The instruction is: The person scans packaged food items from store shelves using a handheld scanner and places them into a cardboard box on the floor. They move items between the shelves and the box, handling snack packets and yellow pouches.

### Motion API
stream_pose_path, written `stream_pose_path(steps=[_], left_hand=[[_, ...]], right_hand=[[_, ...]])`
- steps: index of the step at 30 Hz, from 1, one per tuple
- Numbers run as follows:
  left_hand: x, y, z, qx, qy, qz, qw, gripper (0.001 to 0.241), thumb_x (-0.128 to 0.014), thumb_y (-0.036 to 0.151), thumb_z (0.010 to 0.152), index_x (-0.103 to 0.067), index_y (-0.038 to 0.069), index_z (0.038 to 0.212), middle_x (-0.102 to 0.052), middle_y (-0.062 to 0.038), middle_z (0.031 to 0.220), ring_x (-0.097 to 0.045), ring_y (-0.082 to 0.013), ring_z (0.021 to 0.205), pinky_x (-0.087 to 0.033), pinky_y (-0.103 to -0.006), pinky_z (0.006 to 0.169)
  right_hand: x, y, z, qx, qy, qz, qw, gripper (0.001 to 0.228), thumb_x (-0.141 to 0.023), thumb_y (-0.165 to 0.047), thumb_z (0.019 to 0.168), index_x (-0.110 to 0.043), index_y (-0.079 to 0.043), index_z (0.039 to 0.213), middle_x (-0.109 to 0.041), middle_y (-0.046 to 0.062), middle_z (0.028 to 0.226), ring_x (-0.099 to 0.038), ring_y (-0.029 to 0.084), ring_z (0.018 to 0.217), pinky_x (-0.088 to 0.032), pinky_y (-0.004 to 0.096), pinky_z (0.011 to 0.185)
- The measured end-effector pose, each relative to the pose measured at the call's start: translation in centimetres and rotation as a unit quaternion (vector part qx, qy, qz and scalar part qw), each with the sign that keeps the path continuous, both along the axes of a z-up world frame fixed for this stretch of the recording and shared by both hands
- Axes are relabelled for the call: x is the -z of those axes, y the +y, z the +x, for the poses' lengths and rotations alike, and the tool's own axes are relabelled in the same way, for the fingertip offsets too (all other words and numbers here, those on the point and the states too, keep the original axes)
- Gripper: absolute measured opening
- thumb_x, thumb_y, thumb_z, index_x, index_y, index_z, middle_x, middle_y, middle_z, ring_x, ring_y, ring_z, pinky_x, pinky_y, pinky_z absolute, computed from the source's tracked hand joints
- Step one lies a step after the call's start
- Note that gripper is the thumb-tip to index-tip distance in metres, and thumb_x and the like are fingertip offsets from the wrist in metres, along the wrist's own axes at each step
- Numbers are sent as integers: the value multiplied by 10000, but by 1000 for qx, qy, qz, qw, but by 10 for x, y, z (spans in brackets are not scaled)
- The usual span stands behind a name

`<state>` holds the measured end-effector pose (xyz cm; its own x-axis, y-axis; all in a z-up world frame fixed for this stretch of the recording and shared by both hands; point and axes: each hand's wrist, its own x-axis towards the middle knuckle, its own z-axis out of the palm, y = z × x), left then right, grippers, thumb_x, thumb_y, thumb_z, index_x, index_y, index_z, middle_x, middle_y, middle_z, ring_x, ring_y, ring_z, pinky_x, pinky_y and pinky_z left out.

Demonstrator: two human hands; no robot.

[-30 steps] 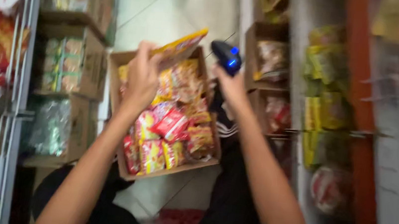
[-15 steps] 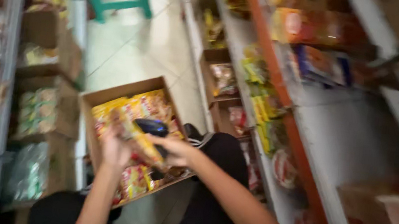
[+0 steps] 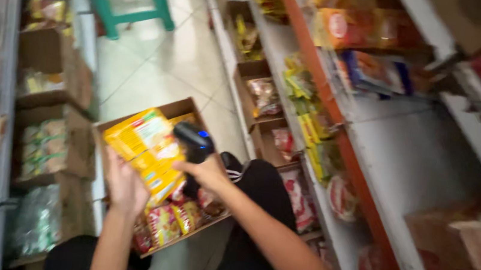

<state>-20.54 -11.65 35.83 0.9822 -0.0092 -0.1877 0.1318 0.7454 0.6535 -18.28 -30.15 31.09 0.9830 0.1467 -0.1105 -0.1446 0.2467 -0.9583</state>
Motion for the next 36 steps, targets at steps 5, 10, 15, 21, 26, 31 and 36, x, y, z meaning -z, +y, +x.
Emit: stream_pose_path(steps=[5,10,15,21,26,31,36], left_hand=[[-9,-7,-19,20,107,177,978,451,-592,211,1020,-465,18,1408,-603,-166,1291,-628,-293,1178,-523,-494,989],[38,-8,-18,-23,40,120,992,464,-611,127,982,-458,68,1416,-614,-90,1368,-623,-204,1219,-524,-395,1028],[62,8,11,-38,18,118,992,458,-608,137,1009,-456,47,1432,-625,-120,1350,-650,-232,1181,-549,-408,999],[81,27,37,-84,30,40,995,536,-571,384,1014,-454,98,1452,-596,-75,1375,-630,-211,1220,-562,-413,997],[93,33,53,-90,68,77,991,687,-495,521,1015,-408,60,1518,-548,-128,1464,-568,-261,1298,-514,-416,1032],[96,33,55,-98,43,64,992,737,-465,515,1051,-291,46,1592,-401,-107,1618,-387,-217,1477,-333,-389,1202],[97,29,56,-98,-5,-2,995,676,-455,445,1081,-308,15,1582,-414,-130,1602,-413,-248,1469,-361,-429,1208]], right_hand=[[-9,-8,-10,52,-68,-82,993,466,-866,-78,787,-661,-3,1198,-695,22,1063,-630,126,950,-549,296,853],[-3,6,-14,17,-77,-107,991,371,-855,-48,801,-654,0,1109,-667,22,961,-622,120,858,-544,293,745],[-5,11,8,-33,-50,-123,991,288,-818,-64,834,-677,-18,1081,-683,-7,922,-637,99,804,-556,291,722],[-17,-4,34,-21,-138,-260,955,238,-816,-103,865,-740,-11,1071,-764,51,924,-690,100,838,-574,300,792],[-43,-10,36,-28,-189,-283,940,421,-831,-111,796,-662,-4,1167,-742,71,1035,-667,95,916,-546,278,837],[-63,-7,26,-121,-209,-404,882,294,-801,-97,849,-689,-12,1107,-717,118,977,-661,135,860,-545,302,826],[-56,-2,12,-190,-209,-394,875,296,-791,-85,803,-678,-15,1067,-702,119,917,-642,163,813,-533,322,783]])
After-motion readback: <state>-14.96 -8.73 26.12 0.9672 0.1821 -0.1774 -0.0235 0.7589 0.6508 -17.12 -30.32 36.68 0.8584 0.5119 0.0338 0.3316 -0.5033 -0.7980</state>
